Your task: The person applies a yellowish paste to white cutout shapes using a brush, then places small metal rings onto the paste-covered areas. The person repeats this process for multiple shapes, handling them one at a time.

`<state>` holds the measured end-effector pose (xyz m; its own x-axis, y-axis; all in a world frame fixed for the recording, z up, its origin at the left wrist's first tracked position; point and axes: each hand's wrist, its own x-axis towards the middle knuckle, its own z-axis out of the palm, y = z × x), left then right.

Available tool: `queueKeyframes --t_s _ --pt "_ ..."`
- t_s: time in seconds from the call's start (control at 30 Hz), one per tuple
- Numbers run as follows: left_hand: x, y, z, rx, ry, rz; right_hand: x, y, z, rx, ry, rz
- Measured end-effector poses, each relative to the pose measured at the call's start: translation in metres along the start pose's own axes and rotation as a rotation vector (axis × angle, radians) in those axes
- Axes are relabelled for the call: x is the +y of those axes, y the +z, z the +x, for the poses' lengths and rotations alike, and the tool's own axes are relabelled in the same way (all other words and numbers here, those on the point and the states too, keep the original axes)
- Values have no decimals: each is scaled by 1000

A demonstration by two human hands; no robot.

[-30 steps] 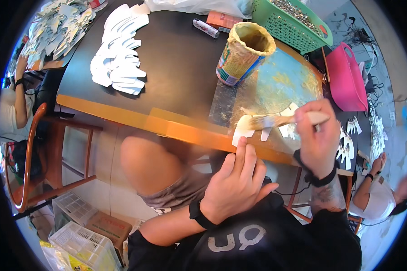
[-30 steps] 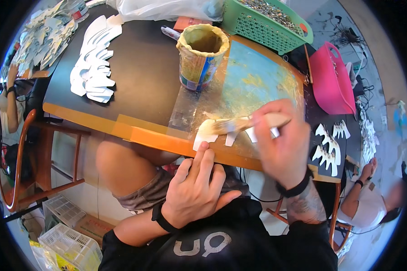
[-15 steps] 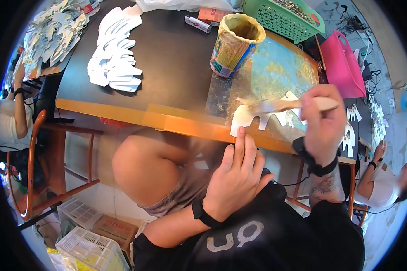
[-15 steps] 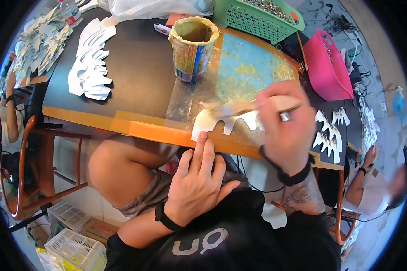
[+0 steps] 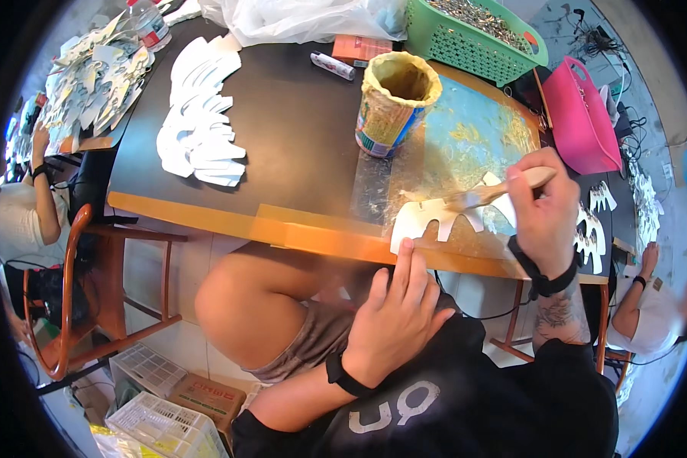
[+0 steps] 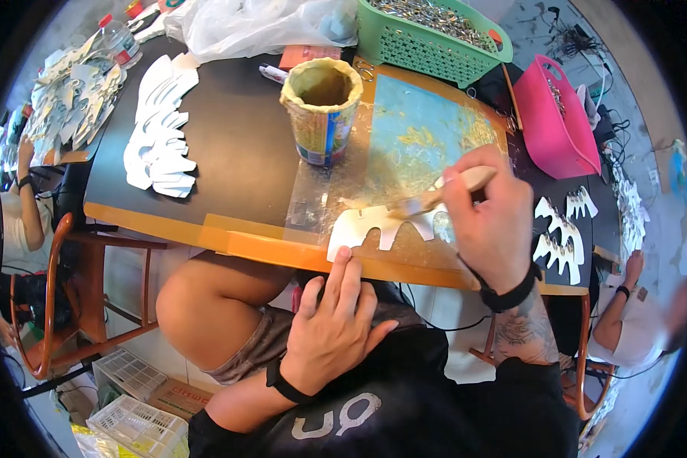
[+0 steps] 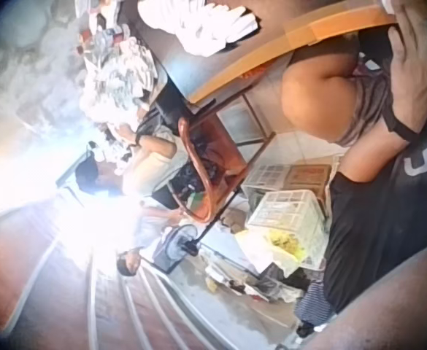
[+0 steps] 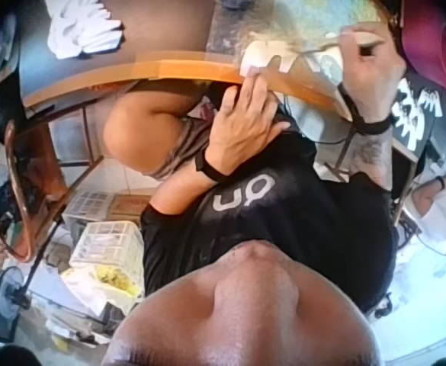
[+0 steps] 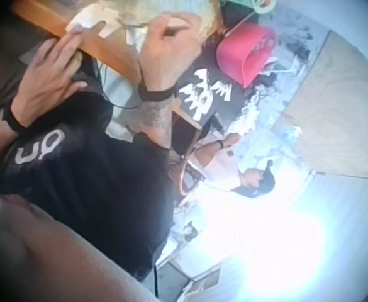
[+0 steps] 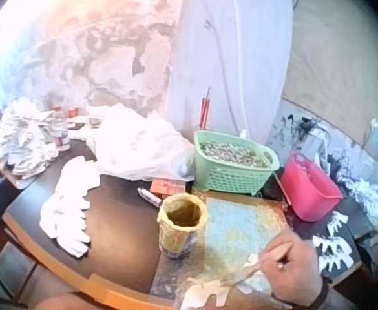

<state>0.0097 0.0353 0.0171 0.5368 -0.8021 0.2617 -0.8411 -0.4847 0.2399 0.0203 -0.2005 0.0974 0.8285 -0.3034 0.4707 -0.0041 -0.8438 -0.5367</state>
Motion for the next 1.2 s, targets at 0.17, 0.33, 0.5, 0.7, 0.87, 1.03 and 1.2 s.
queueKeyframes --t_s 0.17,0.33,0.5,0.7,0.87,1.03,1.2 --pt "4 3 4 -8 -18 27 -11 -1 -10 22 26 287" --pt "1 10 5 -4 -40 16 3 -8 1 -55 50 95" --pt "3 11 5 -19 -37 15 6 -20 -5 2 96 291" --pt "1 14 4 -6 -39 20 23 -23 -6 -43 182 140" --pt "4 15 6 -8 -37 35 29 -20 -16 20 79 291" --pt "1 14 9 2 -23 -4 46 -37 -9 -5 78 95" --pt "0 18 8 43 -12 -32 29 -44 -14 -56 139 176"
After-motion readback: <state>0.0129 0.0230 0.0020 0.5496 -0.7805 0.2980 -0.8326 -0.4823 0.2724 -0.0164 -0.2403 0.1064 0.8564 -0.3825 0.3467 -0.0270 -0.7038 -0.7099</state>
